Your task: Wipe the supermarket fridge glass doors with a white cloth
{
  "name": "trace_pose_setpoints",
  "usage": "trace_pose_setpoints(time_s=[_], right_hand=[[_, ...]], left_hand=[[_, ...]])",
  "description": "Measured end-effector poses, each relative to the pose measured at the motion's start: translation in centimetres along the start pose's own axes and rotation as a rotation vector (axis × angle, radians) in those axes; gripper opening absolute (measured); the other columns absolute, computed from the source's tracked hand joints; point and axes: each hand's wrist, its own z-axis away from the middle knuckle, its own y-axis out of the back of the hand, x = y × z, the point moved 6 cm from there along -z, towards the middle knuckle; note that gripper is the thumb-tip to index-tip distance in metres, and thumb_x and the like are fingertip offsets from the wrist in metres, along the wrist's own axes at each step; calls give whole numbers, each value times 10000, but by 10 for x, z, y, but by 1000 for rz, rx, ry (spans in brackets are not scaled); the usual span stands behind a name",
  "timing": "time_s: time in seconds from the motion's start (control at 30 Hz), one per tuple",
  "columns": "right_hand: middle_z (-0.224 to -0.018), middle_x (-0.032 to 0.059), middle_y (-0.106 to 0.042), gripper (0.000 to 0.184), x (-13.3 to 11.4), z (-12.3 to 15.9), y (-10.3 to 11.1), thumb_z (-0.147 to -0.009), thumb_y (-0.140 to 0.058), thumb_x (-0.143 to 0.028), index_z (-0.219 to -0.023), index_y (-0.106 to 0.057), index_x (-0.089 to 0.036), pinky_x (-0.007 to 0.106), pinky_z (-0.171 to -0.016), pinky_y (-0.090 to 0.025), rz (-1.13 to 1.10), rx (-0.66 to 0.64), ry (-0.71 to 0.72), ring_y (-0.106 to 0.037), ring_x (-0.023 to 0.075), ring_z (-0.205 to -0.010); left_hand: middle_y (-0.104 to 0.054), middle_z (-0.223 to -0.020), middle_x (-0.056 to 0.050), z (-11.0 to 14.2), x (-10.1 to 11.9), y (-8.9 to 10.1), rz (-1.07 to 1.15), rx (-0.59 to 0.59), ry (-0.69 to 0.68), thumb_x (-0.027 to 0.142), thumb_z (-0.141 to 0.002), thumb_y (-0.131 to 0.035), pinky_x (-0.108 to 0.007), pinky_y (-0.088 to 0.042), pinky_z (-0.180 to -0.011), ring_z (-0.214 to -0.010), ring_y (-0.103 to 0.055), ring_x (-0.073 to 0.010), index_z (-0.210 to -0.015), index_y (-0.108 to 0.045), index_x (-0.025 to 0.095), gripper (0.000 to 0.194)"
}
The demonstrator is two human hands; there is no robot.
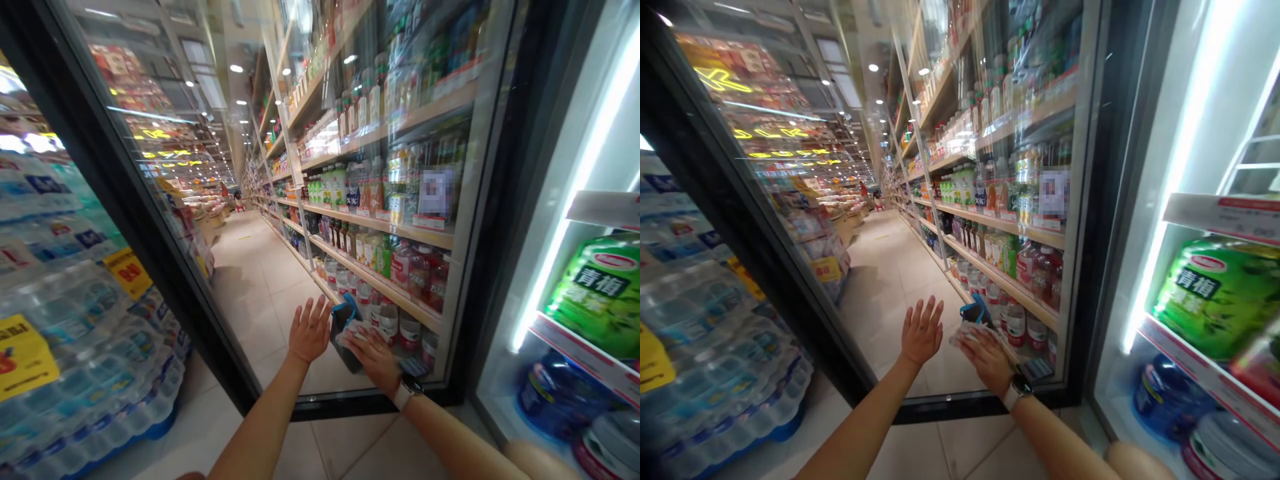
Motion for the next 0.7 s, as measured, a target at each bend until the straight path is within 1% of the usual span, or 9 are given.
trace_pose_setpoints(time_s=[0.1, 0.17, 0.23, 0.27, 0.37, 0.43, 0.53, 0.63, 0.7], right_hand=[[-1320, 7, -597, 431, -25, 21, -21, -961, -345, -98, -1327, -529, -233, 312, -1073, -410, -95, -192, 213, -462, 134, -1299], [-1313, -29, -602, 373, -38, 33, -29, -994, -338, -163, -1273, -571, -250, 230, -987, -459, -143, -263, 318, -475, 94, -1278], [-1262, -63, -636, 339, -46, 38, -32, -1012, -338, -218, -1191, -622, -267, 178, -931, -472, -168, -264, 363, -512, 64, -1232], [-1238, -71, -650, 332, -48, 37, -32, -1014, -342, -231, -1157, -639, -269, 174, -935, -468, -173, -255, 370, -529, 58, -1210], [-1229, -67, -655, 314, -47, 26, -29, -1007, -364, -216, -1142, -646, -252, 209, -1020, -427, -183, -233, 398, -526, 70, -1216], [-1252, -45, -643, 318, -39, 10, -22, -999, -374, -188, -1191, -621, -245, 244, -1056, -406, -172, -205, 383, -496, 84, -1254], [-1285, -20, -623, 351, -20, -22, -1, -986, -382, -157, -1271, -569, -245, 299, -1092, -380, -108, -137, 323, -443, 111, -1310], [-1278, -35, -626, 368, 0, -51, 26, -974, -375, -119, -1247, -587, -246, 351, -1174, -257, -1, -51, 253, -406, 132, -1342], [-1264, -37, -635, 383, 15, -66, 44, -963, -379, -97, -1232, -597, -260, 379, -1200, -184, 72, 3, 174, -375, 143, -1366]], left_hand=[[-421, -1452, -74, 2, 0, 0, -3, -13, 4, 241, -861, -503, -383, -131, -1193, -1426, -232, -201, -1472, -278, 204, 652], [-424, -1451, -73, 3, 0, 0, -3, -13, 4, 239, -860, -502, -384, -130, -1193, -1428, -228, -199, -1472, -277, 203, 654], [-414, -1457, -67, 3, 1, 1, -3, -3, 2, 237, -863, -493, -385, -135, -1193, -1433, -214, -199, -1472, -277, 199, 648], [-403, -1464, -62, 2, 1, 2, -2, 4, 0, 238, -866, -486, -385, -136, -1193, -1436, -205, -200, -1470, -279, 196, 640], [-360, -1486, -43, 1, 1, 3, -1, 22, -5, 238, -877, -464, -383, -136, -1193, -1442, -183, -204, -1467, -285, 191, 618], [-355, -1489, -39, 1, 0, 2, -7, 23, -7, 236, -879, -459, -385, -136, -1193, -1442, -182, -205, -1468, -281, 193, 617], [-390, -1472, -56, 2, -1, -1, -13, 14, -10, 239, -872, -472, -392, -140, -1192, -1437, -200, -205, -1471, -275, 195, 632], [-410, -1459, -71, 3, -2, -4, -1, 9, -10, 252, -865, -489, -393, -140, -1191, -1435, -209, -204, -1471, -279, 194, 644], [-406, -1462, -72, 3, -2, -4, 7, 15, -12, 253, -865, -488, -394, -140, -1191, -1436, -205, -206, -1470, -282, 190, 642]])
